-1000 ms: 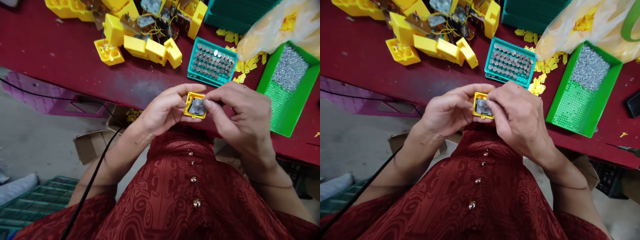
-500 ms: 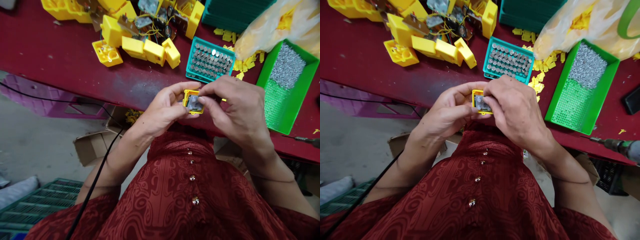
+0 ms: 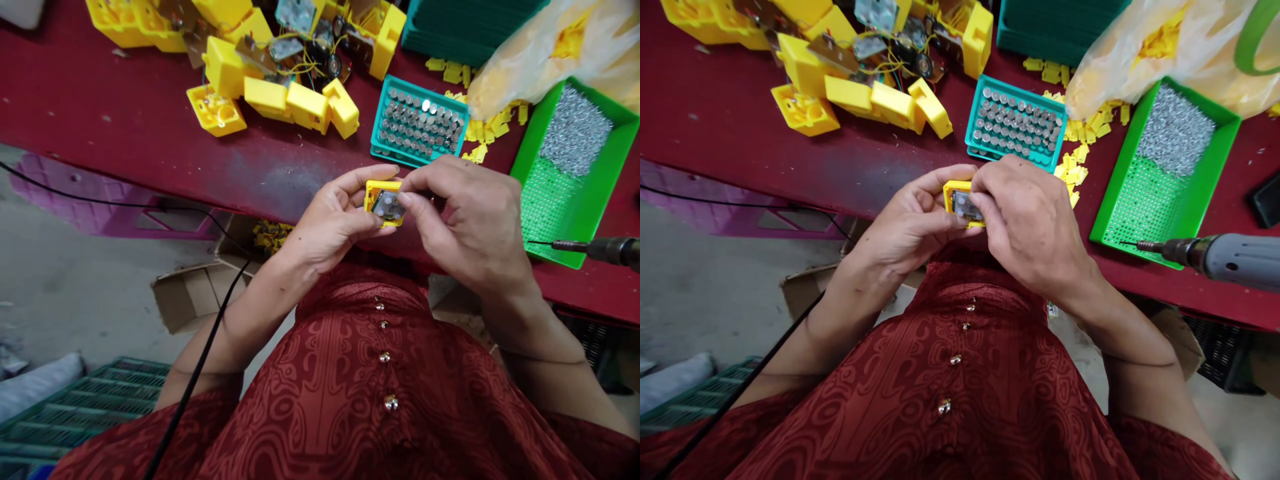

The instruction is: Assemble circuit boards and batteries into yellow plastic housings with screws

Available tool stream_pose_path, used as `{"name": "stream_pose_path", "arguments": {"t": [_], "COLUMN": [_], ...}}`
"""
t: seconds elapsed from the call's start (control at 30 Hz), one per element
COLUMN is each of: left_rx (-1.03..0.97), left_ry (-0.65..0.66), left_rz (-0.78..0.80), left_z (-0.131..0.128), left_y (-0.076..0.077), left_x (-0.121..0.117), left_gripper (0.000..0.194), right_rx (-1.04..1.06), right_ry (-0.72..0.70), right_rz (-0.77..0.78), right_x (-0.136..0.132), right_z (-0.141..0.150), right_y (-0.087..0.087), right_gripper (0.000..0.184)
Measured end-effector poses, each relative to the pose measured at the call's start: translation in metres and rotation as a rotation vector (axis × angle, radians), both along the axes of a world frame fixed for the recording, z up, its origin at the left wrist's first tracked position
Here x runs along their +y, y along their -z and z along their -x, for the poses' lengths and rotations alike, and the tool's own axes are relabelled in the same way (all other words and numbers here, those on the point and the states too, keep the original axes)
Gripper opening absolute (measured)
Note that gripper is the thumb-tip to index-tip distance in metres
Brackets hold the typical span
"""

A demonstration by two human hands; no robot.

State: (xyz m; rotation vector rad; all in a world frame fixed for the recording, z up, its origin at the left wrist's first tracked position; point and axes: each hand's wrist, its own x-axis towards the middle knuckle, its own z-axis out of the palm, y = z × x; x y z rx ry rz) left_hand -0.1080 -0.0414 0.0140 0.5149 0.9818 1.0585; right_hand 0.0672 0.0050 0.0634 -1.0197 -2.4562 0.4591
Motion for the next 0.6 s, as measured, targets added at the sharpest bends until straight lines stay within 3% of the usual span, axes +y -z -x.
{"name": "stream_pose_path", "arguments": {"t": [0.37,0.6], "left_rx": [0.01,0.023], "left_ry": [-0.002,-0.05], "left_rz": [-0.021,-0.051], "left_z": [-0.002,-0.001], "left_y": [-0.01,0.002], "left_x": [-0.003,-0.008], "left_gripper": [0.056,0.048], "right_rx": [-0.094,-0.07], "right_ry": [-0.057,-0.061], "right_rz": [-0.127,-0.168], "right_x": [0.003,0.0], "right_z": [0.0,0.001], "right_y": [0.003,0.004], "right_gripper": [0.014,0.019]}}
